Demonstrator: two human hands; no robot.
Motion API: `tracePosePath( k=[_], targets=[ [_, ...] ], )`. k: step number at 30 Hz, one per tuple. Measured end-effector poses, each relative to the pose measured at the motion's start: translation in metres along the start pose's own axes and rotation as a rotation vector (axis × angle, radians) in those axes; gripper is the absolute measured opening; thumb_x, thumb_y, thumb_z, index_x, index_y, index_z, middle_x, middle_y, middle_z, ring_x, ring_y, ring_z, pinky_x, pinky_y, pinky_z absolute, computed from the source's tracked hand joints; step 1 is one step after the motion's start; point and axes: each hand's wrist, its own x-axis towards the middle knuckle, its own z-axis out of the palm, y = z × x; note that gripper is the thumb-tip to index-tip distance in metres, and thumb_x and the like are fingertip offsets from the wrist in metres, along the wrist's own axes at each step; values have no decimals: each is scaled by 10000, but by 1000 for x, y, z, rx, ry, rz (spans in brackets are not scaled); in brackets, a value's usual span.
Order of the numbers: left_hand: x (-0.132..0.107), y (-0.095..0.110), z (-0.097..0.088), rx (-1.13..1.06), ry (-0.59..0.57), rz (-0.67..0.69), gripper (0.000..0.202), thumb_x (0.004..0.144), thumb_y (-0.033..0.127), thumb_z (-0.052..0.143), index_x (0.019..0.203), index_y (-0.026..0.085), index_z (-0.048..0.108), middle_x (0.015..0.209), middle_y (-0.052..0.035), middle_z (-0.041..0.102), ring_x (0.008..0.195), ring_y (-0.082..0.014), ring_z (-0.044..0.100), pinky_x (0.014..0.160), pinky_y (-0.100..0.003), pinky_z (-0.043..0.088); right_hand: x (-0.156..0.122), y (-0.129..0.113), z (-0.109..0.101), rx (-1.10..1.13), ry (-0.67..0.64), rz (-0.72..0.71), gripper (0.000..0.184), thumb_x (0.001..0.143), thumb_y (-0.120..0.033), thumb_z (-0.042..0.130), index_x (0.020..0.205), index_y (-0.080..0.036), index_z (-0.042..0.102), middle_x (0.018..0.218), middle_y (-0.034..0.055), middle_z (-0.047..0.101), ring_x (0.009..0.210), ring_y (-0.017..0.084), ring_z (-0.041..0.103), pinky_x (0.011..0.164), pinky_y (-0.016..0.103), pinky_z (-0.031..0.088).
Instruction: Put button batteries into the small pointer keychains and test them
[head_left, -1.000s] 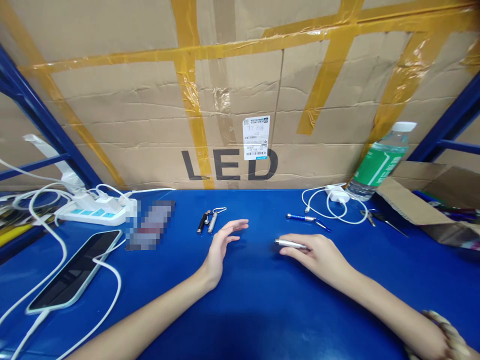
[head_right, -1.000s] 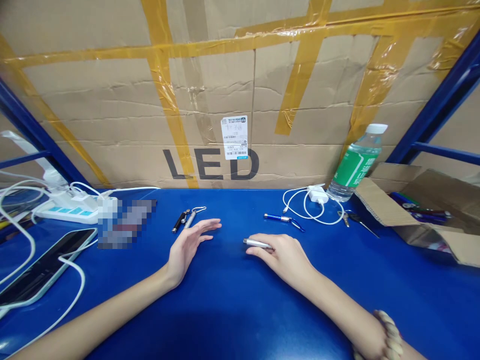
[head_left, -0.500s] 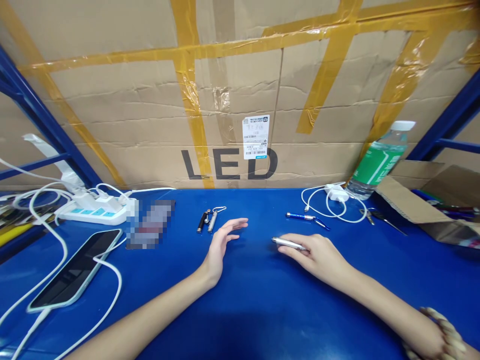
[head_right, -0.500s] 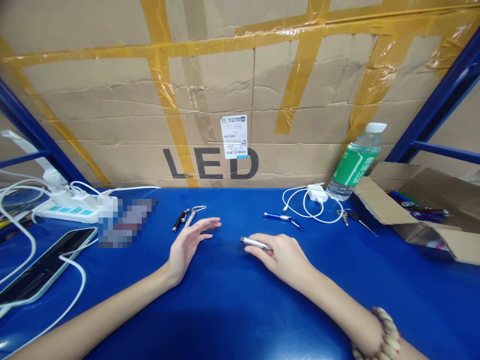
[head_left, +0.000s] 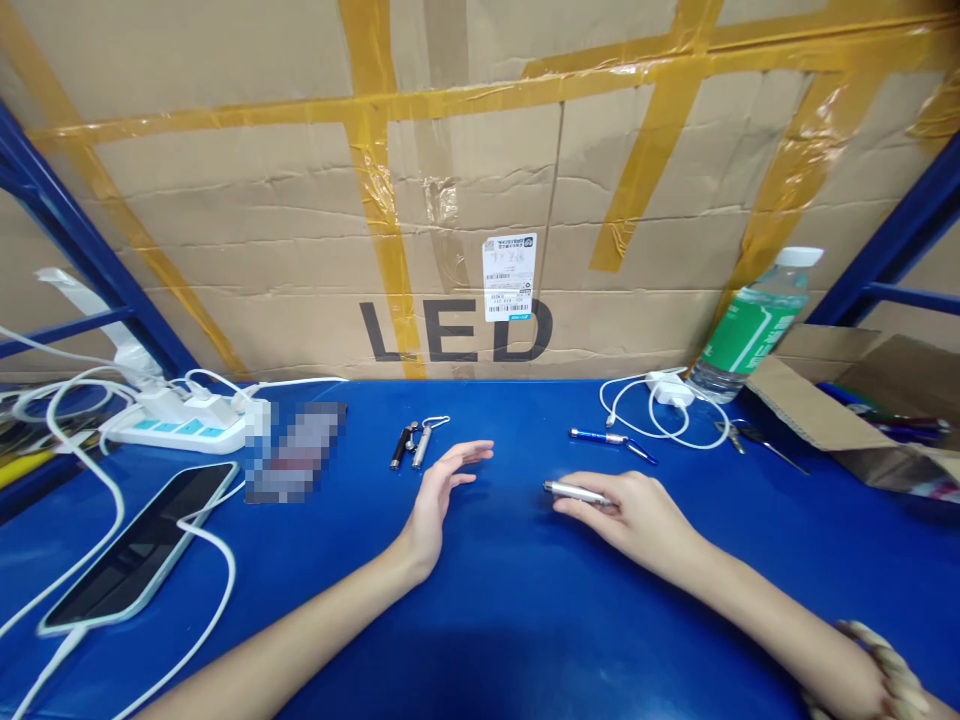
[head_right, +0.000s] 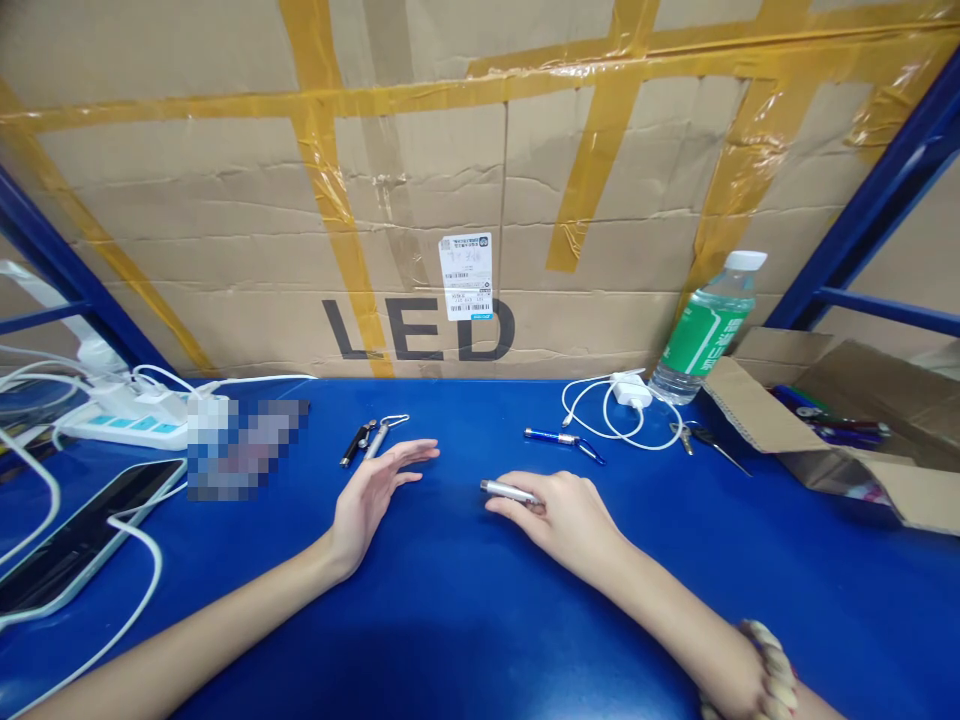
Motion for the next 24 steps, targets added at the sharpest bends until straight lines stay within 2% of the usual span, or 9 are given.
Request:
tracePosePath(
  k=[5, 20, 24],
  targets=[
    [1, -1, -1, 0, -15, -2, 421, 845, 305, 272, 1073, 153, 592, 1226, -100, 568, 1164, -246, 472, 913, -344, 337, 0, -1, 0, -2, -6, -3, 270, 798, -503, 531, 852, -300, 700, 653, -36, 706, 565, 151, 642, 503, 210, 391],
    [1, -4, -1, 8, -6, 7, 418, 833, 316, 299, 1057, 171, 621, 1201, -81, 593, 1162, -263, 478, 906, -347, 358, 0, -1, 0, 8, -6, -42, 298, 838, -501, 473, 885, -298, 686, 647, -31, 698, 570, 152, 645, 510, 216, 390],
    [1, -5, -1, 9, -15, 14, 415, 829, 308, 301, 1060, 167, 616, 1187, -86, 597, 1157, -256, 480, 901, -338, 356, 1, -1, 0, 18, -21, -11, 288, 830, -500, 483, 886, -295, 677, 662, -29, 700, 600, 162, 653, 522, 218, 398]
  ],
)
